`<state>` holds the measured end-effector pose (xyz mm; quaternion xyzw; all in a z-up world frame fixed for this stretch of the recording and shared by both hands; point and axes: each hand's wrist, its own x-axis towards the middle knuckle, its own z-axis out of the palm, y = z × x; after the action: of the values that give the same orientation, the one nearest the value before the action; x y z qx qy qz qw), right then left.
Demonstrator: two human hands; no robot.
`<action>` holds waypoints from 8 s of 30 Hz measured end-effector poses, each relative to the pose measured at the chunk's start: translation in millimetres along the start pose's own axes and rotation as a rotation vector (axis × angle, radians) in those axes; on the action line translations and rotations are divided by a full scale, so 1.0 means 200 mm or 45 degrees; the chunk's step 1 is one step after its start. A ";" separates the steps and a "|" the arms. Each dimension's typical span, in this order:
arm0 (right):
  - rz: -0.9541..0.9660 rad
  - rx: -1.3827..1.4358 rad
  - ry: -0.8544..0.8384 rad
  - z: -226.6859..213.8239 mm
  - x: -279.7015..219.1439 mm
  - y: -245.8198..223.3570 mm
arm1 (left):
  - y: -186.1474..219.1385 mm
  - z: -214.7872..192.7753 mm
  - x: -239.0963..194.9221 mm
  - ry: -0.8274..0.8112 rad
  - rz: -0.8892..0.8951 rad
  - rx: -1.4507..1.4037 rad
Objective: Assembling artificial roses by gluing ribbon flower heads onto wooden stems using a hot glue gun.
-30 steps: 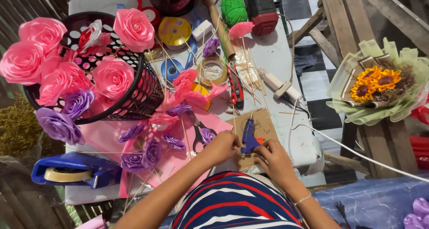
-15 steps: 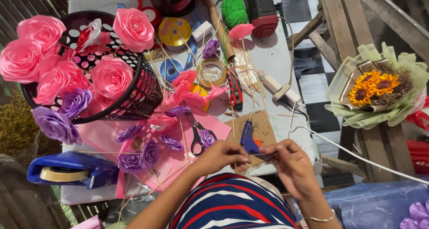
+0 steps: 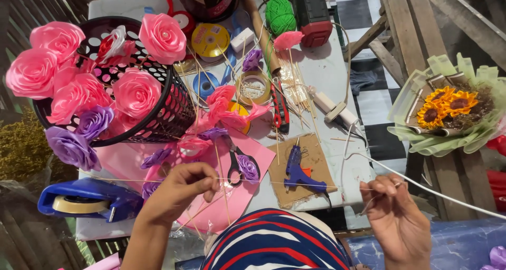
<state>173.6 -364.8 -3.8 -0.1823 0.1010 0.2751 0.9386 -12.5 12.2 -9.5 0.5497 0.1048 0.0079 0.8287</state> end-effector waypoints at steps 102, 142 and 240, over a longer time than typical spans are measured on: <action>-0.256 -2.798 -0.399 -0.71 0.52 0.48 | 0.09 0.57 0.33 0.258 -0.052 -0.563; -0.789 -2.104 -0.200 0.29 -0.11 0.32 | 0.02 0.64 0.21 0.393 0.244 -0.261; -1.490 -2.315 -1.068 0.76 0.16 0.45 | 0.18 0.72 0.09 0.391 0.618 0.078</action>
<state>164.9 -218.2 100.2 -0.7029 -0.5528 -0.1912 0.4048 34.5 -102.4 73.9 0.5757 0.0946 0.2861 0.7601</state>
